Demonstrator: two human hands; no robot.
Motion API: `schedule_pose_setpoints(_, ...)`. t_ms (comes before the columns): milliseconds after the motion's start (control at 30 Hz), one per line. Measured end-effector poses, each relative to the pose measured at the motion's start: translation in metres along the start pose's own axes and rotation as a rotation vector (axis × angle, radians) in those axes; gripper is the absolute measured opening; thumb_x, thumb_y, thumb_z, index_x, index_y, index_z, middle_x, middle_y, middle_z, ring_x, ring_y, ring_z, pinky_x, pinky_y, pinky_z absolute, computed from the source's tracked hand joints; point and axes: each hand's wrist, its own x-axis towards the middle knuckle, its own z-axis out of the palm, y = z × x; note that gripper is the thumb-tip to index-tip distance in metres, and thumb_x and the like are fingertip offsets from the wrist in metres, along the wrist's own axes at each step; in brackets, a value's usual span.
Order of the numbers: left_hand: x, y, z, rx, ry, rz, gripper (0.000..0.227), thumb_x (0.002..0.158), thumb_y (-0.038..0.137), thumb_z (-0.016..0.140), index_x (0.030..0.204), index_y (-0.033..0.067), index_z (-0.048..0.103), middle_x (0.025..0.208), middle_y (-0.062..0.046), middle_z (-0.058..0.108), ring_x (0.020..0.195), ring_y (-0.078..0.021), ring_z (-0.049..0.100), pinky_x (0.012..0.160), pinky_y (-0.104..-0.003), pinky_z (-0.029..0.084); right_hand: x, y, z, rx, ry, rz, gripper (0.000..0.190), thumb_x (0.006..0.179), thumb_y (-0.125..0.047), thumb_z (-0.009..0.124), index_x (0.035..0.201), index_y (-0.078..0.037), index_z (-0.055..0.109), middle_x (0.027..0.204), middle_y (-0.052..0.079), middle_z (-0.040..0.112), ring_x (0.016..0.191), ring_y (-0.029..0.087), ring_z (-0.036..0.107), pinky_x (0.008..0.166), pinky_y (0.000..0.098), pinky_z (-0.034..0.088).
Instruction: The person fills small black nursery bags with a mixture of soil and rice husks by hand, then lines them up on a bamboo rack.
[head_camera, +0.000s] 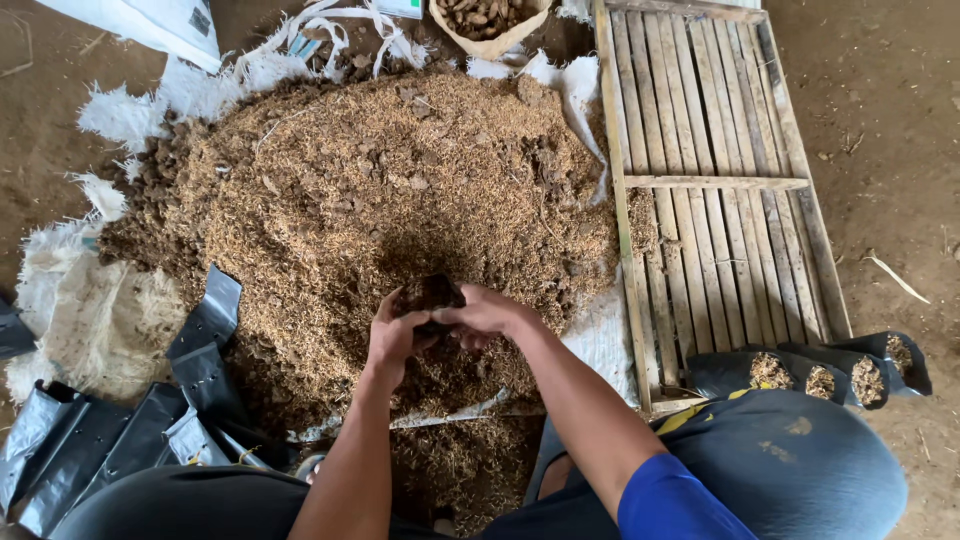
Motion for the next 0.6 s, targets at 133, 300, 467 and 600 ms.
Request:
schedule_pose_setpoints(133,-0.003,-0.006,0.001,0.087,-0.021,0.058,0.067,0.088,0.002,0.071,0.15,0.0052,0.046,0.132,-0.027,0.055,0.115,-0.0402,0.06,0.082,-0.052,0.063,0.035,0.024,0.014,-0.127,0.178,-0.054,0.052,0.102,-0.016,0.062,0.147,0.001,0.041,0.081,0.012,0.071,0.059,0.017,0.071,0.044,0.0216,0.058)
schedule_pose_setpoints(300,0.011,-0.018,-0.01,0.084,0.008,0.047,0.083,0.086,0.012,0.083,0.155,0.0087,0.038,0.13,-0.023,0.054,0.111,-0.0405,0.063,0.08,-0.055,0.067,0.041,0.026,0.016,-0.235,0.195,0.005,0.062,0.103,-0.024,0.061,0.156,-0.012,0.031,0.087,0.012,0.071,0.061,0.017,0.072,0.046,0.0214,0.06)
schedule_pose_setpoints(467,-0.011,-0.011,-0.003,-0.018,0.052,0.036,0.066,0.091,0.028,0.078,0.148,0.0091,0.051,0.136,-0.025,0.054,0.109,-0.0428,0.064,0.077,-0.058,0.066,0.003,-0.009,0.005,-0.32,0.198,-0.067,0.074,0.1,-0.057,0.057,0.155,-0.009,0.041,0.137,0.03,0.059,0.109,0.032,0.062,0.088,0.0387,0.049)
schedule_pose_setpoints(600,0.001,-0.015,-0.003,0.136,0.068,0.065,0.047,0.097,0.021,0.07,0.142,0.0131,0.061,0.132,-0.027,0.057,0.107,-0.0462,0.066,0.07,-0.055,0.068,0.008,-0.011,0.029,-0.391,0.293,-0.154,0.067,0.097,-0.058,0.06,0.146,-0.013,0.056,0.127,0.023,0.068,0.117,0.039,0.066,0.102,0.0457,0.052)
